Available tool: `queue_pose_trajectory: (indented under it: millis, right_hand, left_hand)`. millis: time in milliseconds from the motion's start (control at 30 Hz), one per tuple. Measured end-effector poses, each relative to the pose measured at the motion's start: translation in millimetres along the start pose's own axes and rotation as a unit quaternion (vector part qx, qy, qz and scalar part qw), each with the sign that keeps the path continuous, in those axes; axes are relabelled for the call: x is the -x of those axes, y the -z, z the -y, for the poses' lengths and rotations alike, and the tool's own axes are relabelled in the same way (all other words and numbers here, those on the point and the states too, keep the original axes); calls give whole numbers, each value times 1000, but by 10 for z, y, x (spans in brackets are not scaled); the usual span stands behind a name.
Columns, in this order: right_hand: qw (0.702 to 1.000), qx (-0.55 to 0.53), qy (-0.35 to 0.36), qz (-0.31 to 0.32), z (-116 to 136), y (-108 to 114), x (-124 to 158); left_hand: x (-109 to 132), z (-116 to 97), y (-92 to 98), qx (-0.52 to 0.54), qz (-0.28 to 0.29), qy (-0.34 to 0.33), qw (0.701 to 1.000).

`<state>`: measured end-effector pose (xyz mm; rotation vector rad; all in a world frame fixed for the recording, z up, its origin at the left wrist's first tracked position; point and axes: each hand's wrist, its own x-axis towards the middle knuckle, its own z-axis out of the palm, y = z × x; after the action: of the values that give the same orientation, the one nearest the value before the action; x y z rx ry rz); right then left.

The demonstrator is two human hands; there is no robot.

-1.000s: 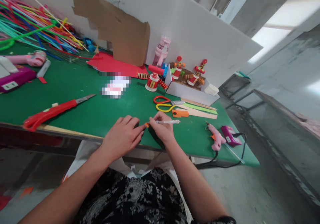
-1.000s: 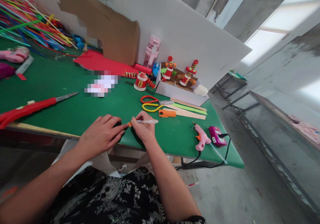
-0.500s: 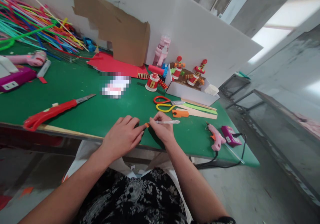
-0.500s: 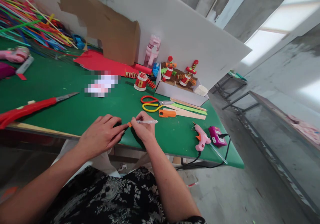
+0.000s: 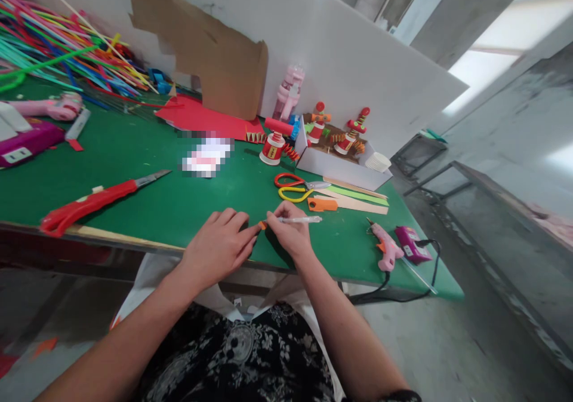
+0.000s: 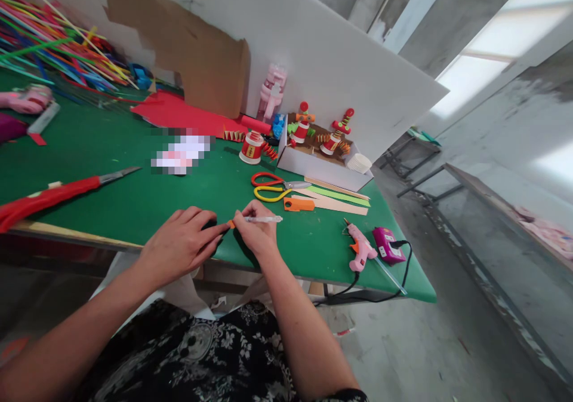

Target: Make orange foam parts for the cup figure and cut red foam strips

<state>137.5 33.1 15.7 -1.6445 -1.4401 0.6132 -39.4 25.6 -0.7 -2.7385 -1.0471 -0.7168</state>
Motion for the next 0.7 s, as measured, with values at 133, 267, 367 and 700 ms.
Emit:
queue_pose_trajectory:
  millis: [133, 267, 367, 700]
  right_hand:
    - [1000, 8, 6, 1, 1, 3, 0]
    - [1000, 7, 2, 7, -9, 1, 3]
    - [1000, 1, -1, 7, -17, -5, 3]
    - [1000, 5, 1, 13, -16, 2, 7]
  left_hand:
    - [4, -1, -1, 10, 0, 5, 1000]
    - [3, -1, 1, 7, -3, 3, 1000]
    - [3, -2, 5, -10, -2, -2, 1000]
    - [0, 1, -3, -33, 1, -11, 999]
